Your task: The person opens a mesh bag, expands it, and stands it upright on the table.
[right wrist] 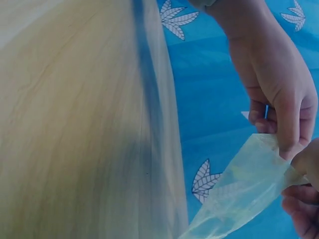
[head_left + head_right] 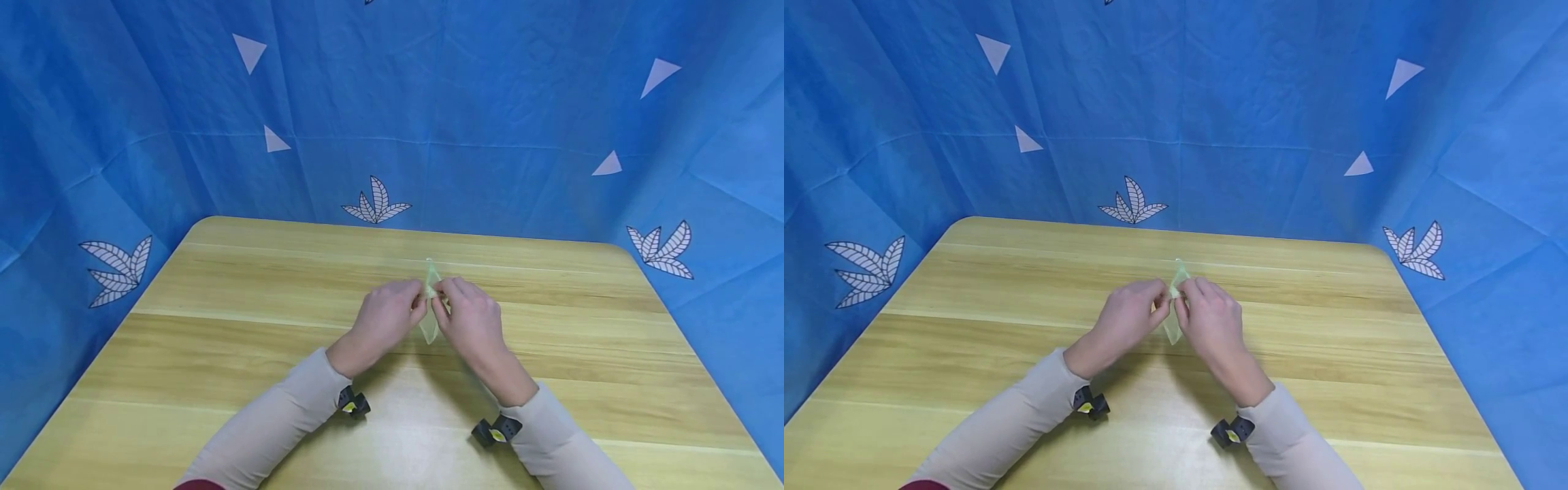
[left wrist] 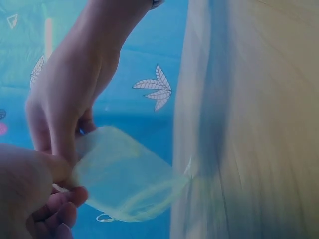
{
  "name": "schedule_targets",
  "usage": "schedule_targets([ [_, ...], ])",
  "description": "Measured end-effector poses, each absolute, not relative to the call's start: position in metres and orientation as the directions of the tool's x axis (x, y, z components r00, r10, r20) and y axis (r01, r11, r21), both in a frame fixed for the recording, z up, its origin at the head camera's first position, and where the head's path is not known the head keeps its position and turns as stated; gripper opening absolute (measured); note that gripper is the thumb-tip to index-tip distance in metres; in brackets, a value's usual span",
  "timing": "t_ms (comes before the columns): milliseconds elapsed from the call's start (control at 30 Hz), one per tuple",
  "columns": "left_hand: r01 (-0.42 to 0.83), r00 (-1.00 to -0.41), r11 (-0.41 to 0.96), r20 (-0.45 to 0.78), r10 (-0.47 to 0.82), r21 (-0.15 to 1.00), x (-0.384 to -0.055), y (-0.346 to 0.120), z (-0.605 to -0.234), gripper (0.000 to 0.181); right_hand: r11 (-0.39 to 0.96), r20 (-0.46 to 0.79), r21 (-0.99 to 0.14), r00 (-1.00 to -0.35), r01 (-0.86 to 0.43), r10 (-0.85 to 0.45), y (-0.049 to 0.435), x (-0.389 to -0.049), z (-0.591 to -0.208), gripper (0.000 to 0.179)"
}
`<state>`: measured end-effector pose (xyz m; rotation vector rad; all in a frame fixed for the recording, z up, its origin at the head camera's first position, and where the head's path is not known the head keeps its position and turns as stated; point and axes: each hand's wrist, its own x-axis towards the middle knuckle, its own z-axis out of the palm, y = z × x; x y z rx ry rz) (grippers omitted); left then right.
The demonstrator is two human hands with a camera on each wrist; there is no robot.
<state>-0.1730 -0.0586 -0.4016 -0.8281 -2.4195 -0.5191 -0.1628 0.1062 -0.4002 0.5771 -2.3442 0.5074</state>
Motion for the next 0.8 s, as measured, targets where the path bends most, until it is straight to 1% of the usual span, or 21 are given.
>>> schedule_targets([
  [67, 0.652, -0.671, 0.74, 0.582, 0.46, 0.167, -0.171, -0.057, -0.401, 0.015, 0.842, 0.673, -0.212, -0.699, -0.496, -0.242, 0.106, -0.162, -0.4, 0.007],
  [200, 0.643, -0.683, 0.749, 0.562, 0.467, 0.16, -0.169, -0.055, -0.402, 0.017, 0.864, 0.661, -0.244, -0.727, -0.44, -0.184, 0.106, -0.162, -0.401, 0.015],
  [367, 0.621, -0.698, 0.759, 0.578, 0.423, 0.195, -0.168, -0.055, -0.403, 0.019, 0.87, 0.657, -0.252, -0.735, -0.424, -0.167, 0.106, -0.162, -0.401, 0.023],
  [433, 0.609, -0.705, 0.764, 0.586, 0.4, 0.21, -0.169, -0.056, -0.403, 0.019, 0.869, 0.657, -0.252, -0.734, -0.427, -0.17, 0.106, -0.162, -0.4, 0.022],
  [600, 0.58, -0.719, 0.777, 0.603, 0.346, 0.246, -0.173, -0.06, -0.403, 0.017, 0.86, 0.654, -0.243, -0.731, -0.448, -0.196, 0.105, -0.162, -0.398, 0.011],
  [800, 0.583, -0.711, 0.767, 0.627, 0.319, 0.27, -0.177, -0.065, -0.401, 0.015, 0.863, 0.617, -0.244, -0.757, -0.442, -0.213, 0.104, -0.162, -0.394, 0.007],
])
